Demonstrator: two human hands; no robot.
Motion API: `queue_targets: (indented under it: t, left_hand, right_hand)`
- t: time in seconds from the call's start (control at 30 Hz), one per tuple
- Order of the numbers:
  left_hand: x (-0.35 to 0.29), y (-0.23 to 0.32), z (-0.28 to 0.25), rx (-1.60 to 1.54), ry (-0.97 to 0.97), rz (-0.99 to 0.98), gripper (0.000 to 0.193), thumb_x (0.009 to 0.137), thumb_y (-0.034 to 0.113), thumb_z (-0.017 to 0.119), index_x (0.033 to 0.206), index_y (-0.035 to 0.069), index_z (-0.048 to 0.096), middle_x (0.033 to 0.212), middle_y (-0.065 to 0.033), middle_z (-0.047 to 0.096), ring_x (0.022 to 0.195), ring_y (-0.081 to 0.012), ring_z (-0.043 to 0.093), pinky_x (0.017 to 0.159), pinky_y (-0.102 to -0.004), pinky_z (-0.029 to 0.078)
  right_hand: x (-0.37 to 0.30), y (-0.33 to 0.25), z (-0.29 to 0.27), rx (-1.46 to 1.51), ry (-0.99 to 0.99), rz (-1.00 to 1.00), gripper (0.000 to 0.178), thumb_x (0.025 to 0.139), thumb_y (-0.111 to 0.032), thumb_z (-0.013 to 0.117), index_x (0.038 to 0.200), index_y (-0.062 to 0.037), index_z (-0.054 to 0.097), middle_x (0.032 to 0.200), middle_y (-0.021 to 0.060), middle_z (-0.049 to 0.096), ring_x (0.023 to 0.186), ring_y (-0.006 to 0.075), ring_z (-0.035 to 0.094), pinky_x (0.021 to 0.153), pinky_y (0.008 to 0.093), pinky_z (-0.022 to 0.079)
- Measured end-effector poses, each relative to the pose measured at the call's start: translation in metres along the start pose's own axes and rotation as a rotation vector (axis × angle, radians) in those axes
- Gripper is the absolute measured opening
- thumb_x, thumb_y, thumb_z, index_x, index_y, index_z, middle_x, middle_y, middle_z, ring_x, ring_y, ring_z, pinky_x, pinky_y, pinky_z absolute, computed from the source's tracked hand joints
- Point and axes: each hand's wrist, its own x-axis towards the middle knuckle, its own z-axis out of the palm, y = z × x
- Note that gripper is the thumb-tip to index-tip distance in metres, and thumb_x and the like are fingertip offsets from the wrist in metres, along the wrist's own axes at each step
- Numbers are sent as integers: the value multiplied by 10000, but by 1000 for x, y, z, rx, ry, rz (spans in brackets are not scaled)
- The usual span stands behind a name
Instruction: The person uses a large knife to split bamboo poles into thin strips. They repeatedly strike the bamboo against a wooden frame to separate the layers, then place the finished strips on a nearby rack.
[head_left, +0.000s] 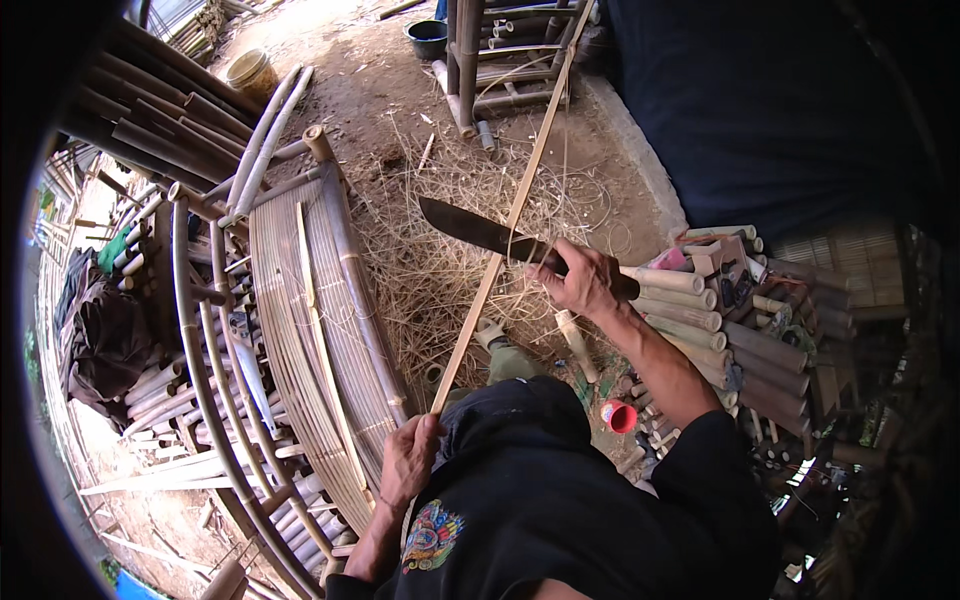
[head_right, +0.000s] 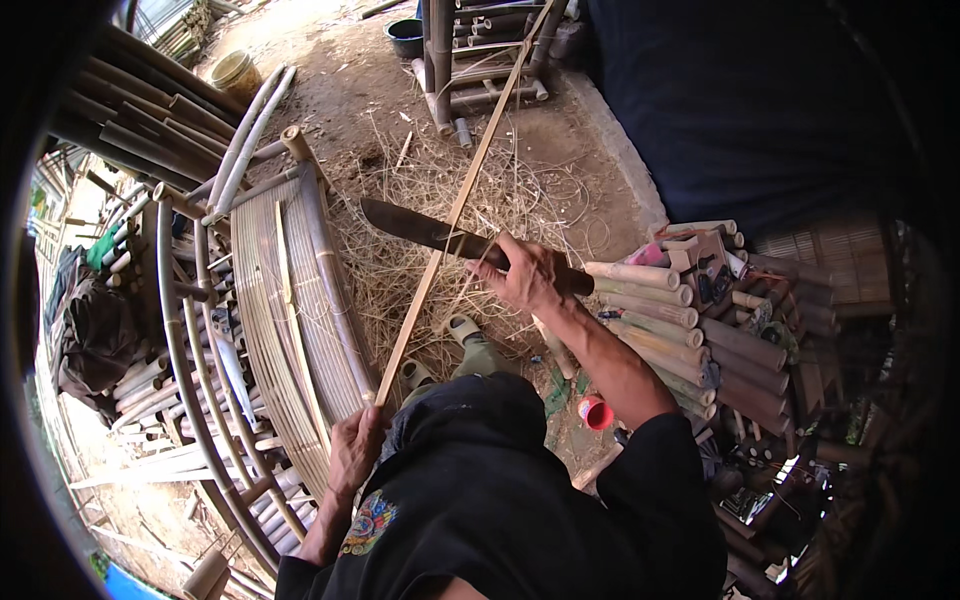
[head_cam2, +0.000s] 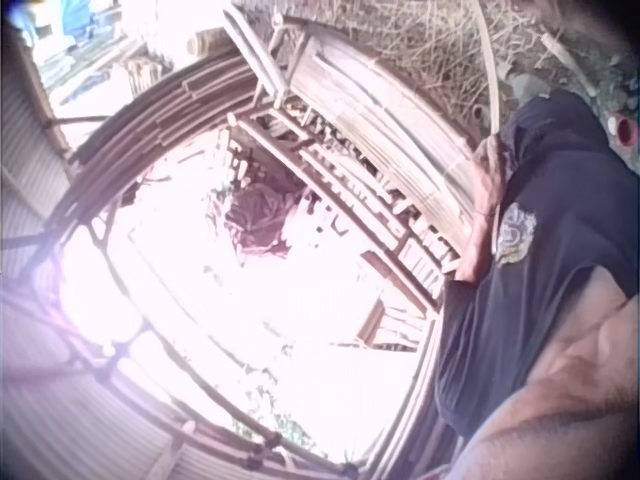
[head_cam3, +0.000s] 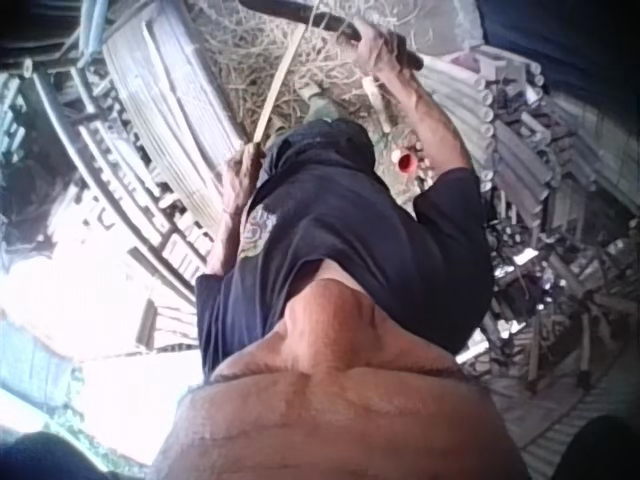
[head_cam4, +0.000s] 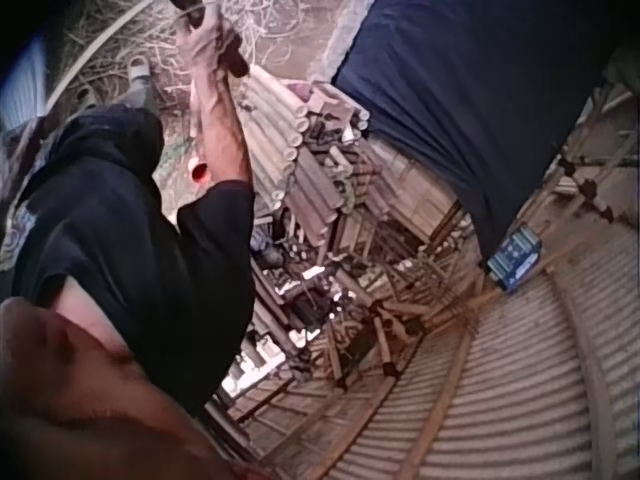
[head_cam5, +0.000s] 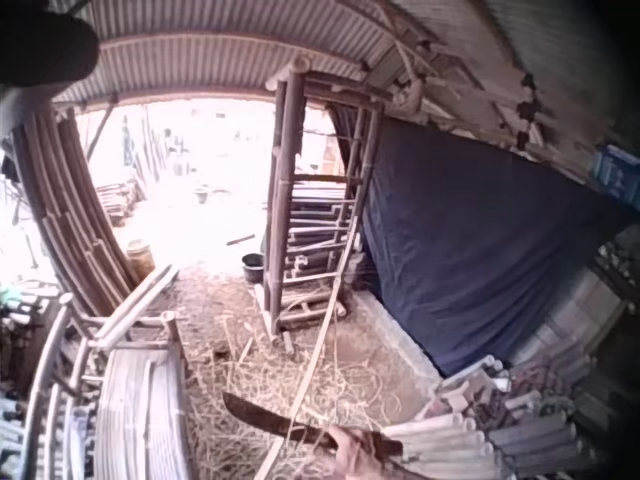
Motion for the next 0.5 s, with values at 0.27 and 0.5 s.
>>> queue_targets:
  t: [0.27, 0.5]
  left_hand:
    - [-88, -91, -59, 54, -77, -40, 502, 987, 398, 491, 707, -3, 607, 538, 10, 481, 498, -74, 420, 468, -274, 336]
    - [-79, -115, -68, 242, -5, -45, 514, 967, 406, 557, 695, -27, 598, 567, -42, 532, 561, -91, 490, 525, -296, 416]
  right_hand:
    - [57, 110, -96, -197, 163, 378, 728, 862, -752, 439, 910, -57, 653, 722, 149, 644, 702, 334, 636, 652, 439, 476]
    - [69, 52, -66, 1063, 395, 632, 400, 899, -454, 652, 834, -62, 599, 615, 3, 554, 459, 98, 499, 402, 239, 380]
